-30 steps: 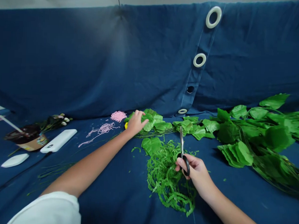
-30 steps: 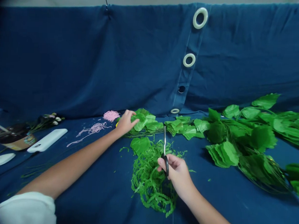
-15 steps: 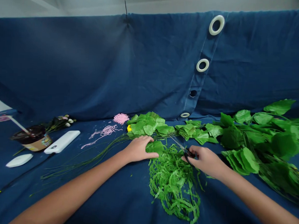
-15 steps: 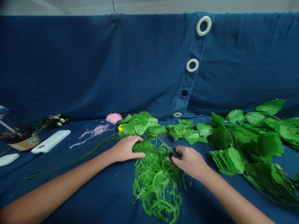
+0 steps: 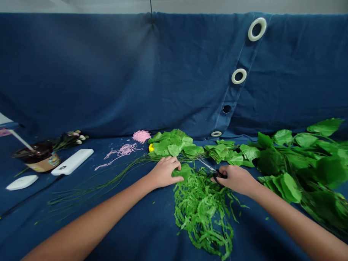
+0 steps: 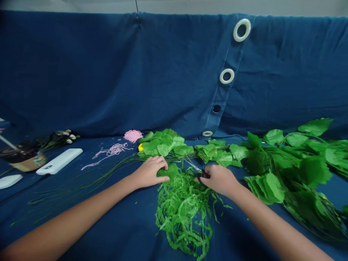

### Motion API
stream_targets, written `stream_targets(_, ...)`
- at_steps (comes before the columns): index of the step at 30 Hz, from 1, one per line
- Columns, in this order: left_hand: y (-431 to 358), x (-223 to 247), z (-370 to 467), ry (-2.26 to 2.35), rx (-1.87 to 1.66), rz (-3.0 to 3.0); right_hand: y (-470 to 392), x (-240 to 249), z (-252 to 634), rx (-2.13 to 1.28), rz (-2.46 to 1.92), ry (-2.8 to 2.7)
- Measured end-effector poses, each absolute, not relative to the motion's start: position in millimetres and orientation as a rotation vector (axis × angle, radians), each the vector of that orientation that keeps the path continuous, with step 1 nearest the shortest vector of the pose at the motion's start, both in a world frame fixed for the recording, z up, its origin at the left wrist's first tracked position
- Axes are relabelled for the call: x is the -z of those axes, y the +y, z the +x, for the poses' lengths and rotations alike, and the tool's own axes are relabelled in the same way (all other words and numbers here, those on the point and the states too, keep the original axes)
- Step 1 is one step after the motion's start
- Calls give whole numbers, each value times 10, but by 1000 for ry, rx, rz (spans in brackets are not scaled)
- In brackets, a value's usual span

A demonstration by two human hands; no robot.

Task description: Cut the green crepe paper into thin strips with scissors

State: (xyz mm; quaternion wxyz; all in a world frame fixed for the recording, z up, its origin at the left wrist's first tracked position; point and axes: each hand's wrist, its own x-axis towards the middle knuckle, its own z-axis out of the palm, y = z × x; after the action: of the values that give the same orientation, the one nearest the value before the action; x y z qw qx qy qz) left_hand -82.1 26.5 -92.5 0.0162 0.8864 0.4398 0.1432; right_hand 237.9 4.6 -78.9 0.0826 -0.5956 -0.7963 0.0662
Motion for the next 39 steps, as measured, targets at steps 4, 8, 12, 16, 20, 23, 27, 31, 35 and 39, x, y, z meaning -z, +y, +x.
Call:
stream_targets(4, 202, 851, -906, 1202, -343, 2661, 30, 787, 2389, -238, -1743, -2361)
stream_targets(8, 227, 854, -901, 1183, -416, 2655, -5, 790, 2352, -286, -1717, -2351)
stream_targets(12, 271, 829, -881, 1132, -501, 2615, -23, 784, 2336, -287, -1724, -2352)
stream_targets(16, 367, 695, -873, 1296, -742, 2476, -32, 771, 2254, -182, -1775, -2371)
stream_targets(20, 530, 480, -844, 1357, -945, 2361, -3, 697, 1939, 47, -1720, -2370)
stream_targets(23, 607, 354, -804, 1340, -991, 2329, 91, 611, 1623, 107, -1794, -2399)
stream_targets(27, 612, 298, -771, 1345, -1041, 2332, 257, 575, 1302, 108, -1817, -2414)
stream_targets(31, 581, 297, -776, 1385, -1047, 2357, 352, 643, 1158, 110, -1808, -2464)
stream_targets(35, 562, 293, -783, 1390, -1078, 2398, 405, 692, 1136, 109, -1808, -2521)
stream_targets(39, 558, 295, -778, 1416, -1111, 2396, 462, 696, 1167, 69, -1801, -2561)
